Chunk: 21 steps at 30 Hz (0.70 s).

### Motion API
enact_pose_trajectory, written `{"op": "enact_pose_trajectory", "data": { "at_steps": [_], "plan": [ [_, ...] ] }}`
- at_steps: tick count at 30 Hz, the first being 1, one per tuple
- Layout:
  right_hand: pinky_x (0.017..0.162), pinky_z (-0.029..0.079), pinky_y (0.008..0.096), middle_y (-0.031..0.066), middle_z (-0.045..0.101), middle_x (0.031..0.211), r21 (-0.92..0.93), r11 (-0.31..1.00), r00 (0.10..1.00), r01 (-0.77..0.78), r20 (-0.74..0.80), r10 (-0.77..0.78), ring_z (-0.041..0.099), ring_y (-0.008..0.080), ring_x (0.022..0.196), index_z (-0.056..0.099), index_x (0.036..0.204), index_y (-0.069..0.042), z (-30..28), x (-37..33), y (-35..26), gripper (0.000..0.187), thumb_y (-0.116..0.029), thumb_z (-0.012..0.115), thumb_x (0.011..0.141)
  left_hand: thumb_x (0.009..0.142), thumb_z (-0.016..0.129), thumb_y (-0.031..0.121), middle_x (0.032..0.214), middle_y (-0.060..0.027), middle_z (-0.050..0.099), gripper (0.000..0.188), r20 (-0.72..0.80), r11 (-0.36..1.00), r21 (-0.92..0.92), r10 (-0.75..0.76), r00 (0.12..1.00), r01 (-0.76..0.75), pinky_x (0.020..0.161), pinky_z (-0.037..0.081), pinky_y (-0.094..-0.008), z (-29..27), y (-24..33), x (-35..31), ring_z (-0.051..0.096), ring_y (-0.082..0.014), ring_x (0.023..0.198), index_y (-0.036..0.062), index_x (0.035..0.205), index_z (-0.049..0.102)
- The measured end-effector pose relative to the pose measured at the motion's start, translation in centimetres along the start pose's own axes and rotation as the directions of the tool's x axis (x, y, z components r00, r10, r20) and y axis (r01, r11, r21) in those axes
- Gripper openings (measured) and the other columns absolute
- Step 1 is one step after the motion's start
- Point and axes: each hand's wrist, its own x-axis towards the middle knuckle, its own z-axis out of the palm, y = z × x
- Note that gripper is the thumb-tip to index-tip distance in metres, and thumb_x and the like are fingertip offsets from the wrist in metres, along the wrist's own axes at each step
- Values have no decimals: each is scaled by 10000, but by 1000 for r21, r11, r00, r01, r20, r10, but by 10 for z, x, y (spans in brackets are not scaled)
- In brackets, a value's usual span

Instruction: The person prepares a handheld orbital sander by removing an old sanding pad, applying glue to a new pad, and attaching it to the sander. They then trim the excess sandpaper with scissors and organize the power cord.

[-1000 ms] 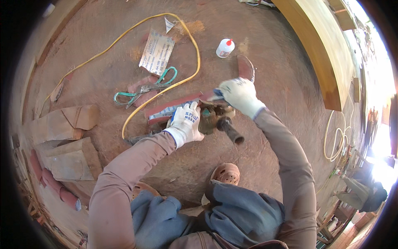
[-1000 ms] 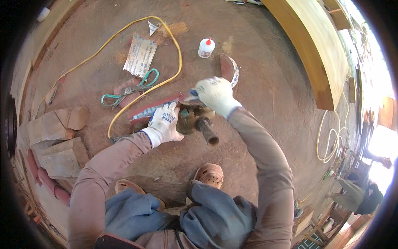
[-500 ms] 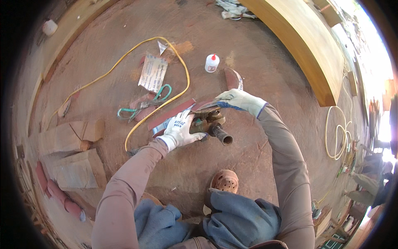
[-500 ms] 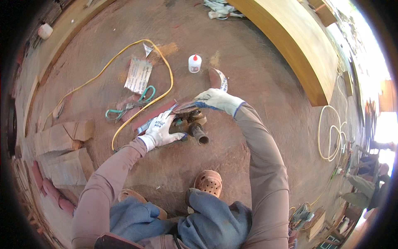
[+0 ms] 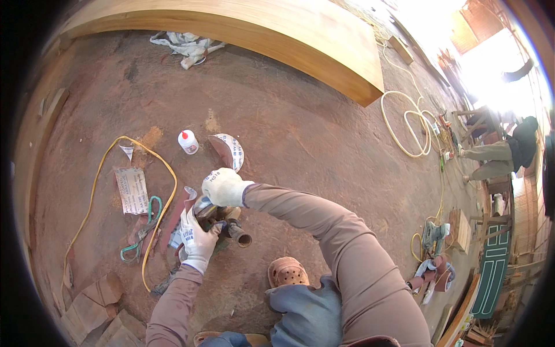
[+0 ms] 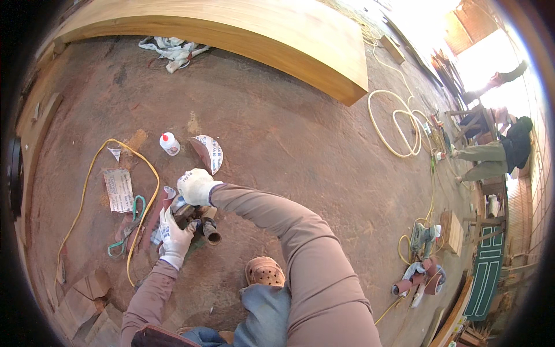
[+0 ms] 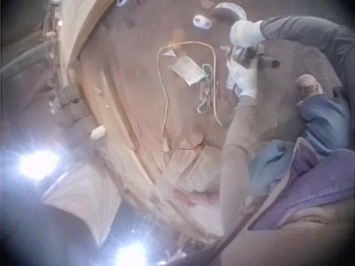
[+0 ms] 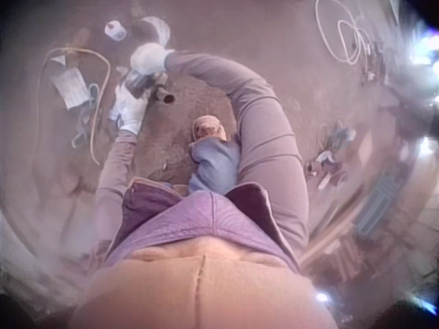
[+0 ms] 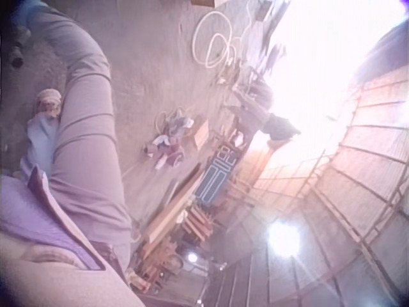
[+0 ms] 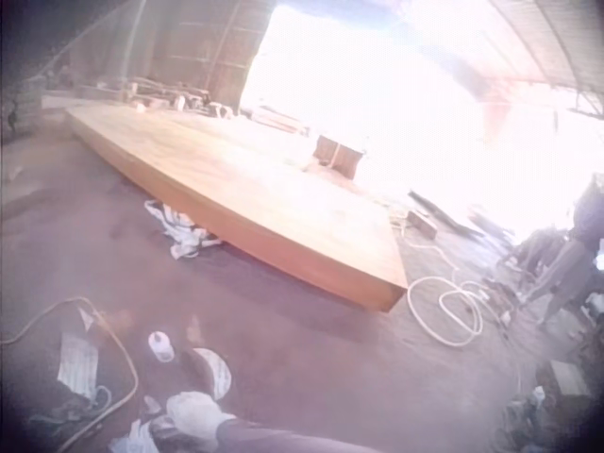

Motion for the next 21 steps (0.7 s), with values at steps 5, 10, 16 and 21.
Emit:
{"op": "enact_pose_trajectory", "data": {
  "at_steps": [5, 10, 16, 21],
  "plan": [
    [768, 582, 454, 139, 771, 901, -50, 998, 998, -36, -54, 33, 754, 332, 873, 805, 931, -137, 5, 14, 5, 209, -256, 651, 857, 718, 922, 309, 1436, -255, 443, 955, -21, 1000, -16, -14, 1000, 13, 1117, 405, -486, -2, 11, -1, 472, -438, 1332, 4, 1470, 418],
    [863, 565, 442, 151, 771, 995, 188, 982, 996, -13, 92, -5, 735, 348, 964, 795, 1009, -117, -7, 11, 30, 345, -408, 622, 944, 712, 910, 281, 1491, -283, 413, 979, 26, 991, -58, -122, 992, 123, 1169, 357, -494, -5, 10, 2, 429, -457, 1383, 16, 1502, 396],
    [886, 562, 435, 151, 768, 996, 165, 985, 991, 46, 118, -66, 729, 345, 975, 784, 1051, -123, 4, -26, 54, 359, -413, 591, 963, 745, 871, 423, 1476, -290, 463, 931, 67, 993, 72, -103, 992, 98, 1186, 348, -483, 9, -4, 7, 434, -447, 1398, -17, 1463, 476],
    [836, 592, 453, 111, 773, 919, -88, 995, 999, 44, -27, -46, 749, 334, 914, 791, 938, -157, 0, -40, 28, 223, -244, 599, 863, 731, 865, 491, 1347, -196, 585, 810, 123, 997, -54, -41, 992, 48, 1080, 456, -464, 1, 0, 12, 565, -385, 1266, 75, 1368, 586]
  ]
}}
